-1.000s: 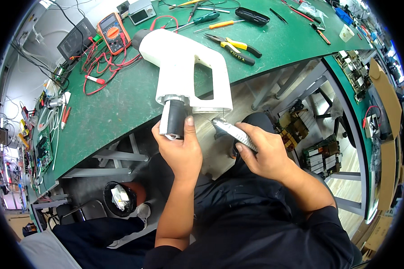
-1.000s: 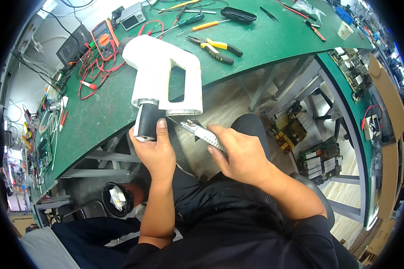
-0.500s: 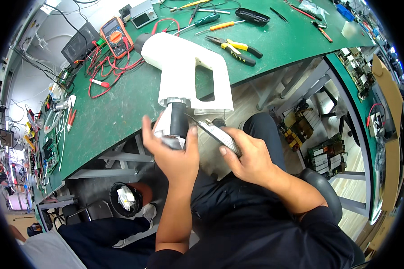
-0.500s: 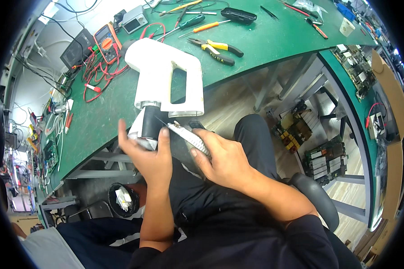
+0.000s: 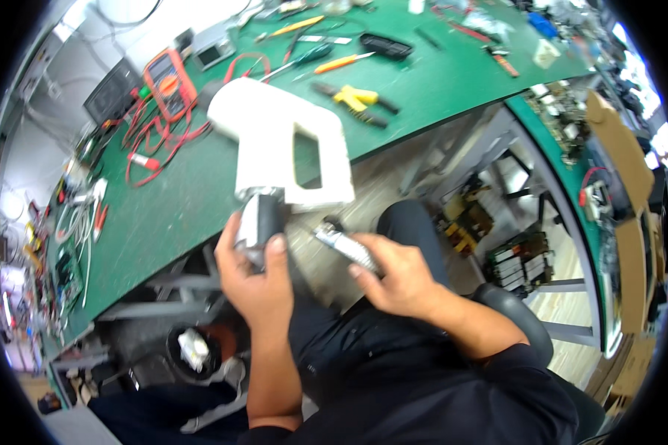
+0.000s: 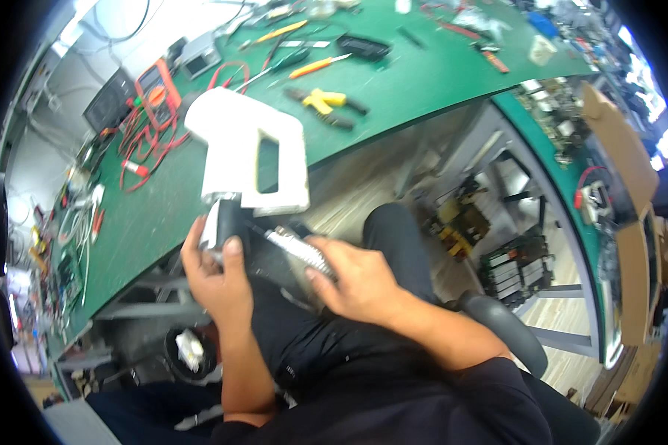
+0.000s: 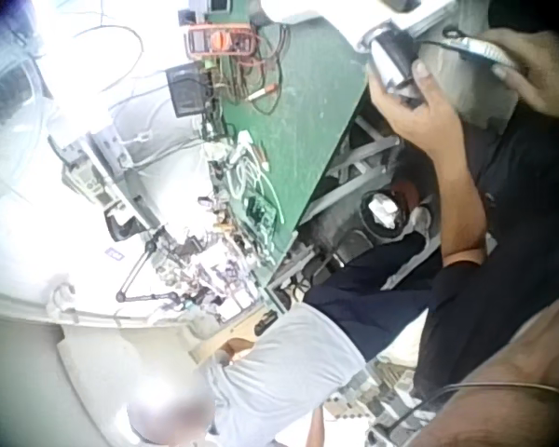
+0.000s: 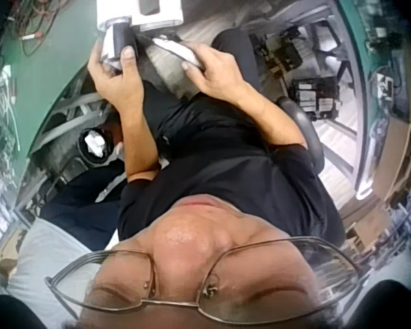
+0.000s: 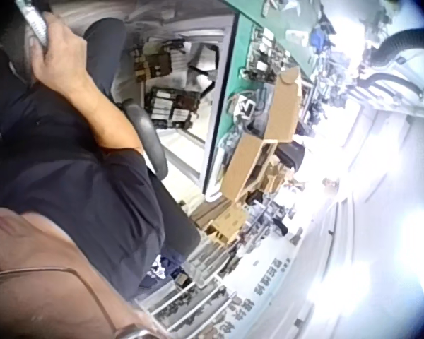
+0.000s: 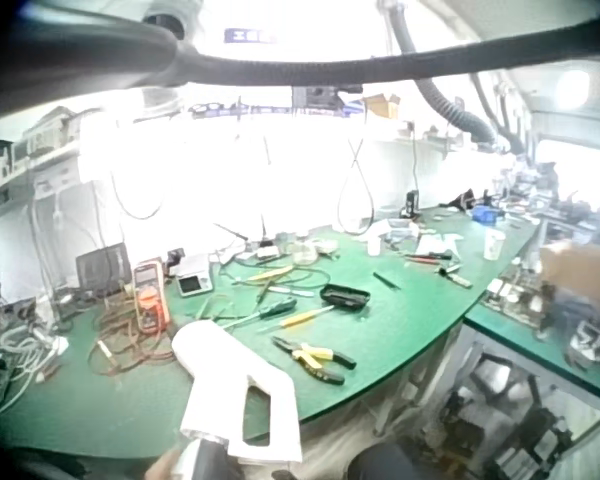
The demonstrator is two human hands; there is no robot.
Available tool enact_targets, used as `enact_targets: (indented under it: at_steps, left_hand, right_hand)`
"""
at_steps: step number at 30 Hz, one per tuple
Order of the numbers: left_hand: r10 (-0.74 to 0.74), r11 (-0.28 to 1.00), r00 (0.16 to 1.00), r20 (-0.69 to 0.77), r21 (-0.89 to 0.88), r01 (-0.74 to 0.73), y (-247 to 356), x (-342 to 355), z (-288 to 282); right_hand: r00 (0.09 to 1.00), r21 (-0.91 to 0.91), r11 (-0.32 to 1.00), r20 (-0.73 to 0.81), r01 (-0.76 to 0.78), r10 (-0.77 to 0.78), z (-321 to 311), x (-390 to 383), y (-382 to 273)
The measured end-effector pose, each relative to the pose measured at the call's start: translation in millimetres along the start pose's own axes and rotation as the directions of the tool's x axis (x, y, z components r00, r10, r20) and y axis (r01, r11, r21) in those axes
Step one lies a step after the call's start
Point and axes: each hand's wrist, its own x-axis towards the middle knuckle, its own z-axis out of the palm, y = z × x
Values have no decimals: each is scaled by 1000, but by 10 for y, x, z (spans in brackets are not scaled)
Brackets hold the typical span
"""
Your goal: The person uses a utility knife and pliers to remove adhesive and components from a white charging plug handle, then applies tape to the internal wiring.
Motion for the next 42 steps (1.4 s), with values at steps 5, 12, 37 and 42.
enact_targets:
  at_steps: [5, 12, 37, 42]
  left_hand:
    - [-51, 998, 999, -11, -42, 50, -143, -15, -42]
    - [59, 997, 998, -38, 43, -58, -164, -49, 17]
    - [71, 923, 996, -54, 382, -45, 254, -3, 17]
    - [54, 931, 996, -65, 364, -27, 233, -45, 16]
  right_hand:
    - [999, -28, 1000, 39, 6, -5, -122, 28, 17]
    - [999, -38, 999, 34, -7, 8, -298, -73, 25]
    - [992, -160, 987, -127, -3, -18, -736, -265, -28]
    - [981, -223, 975, -186, 16, -58, -842, -307, -59]
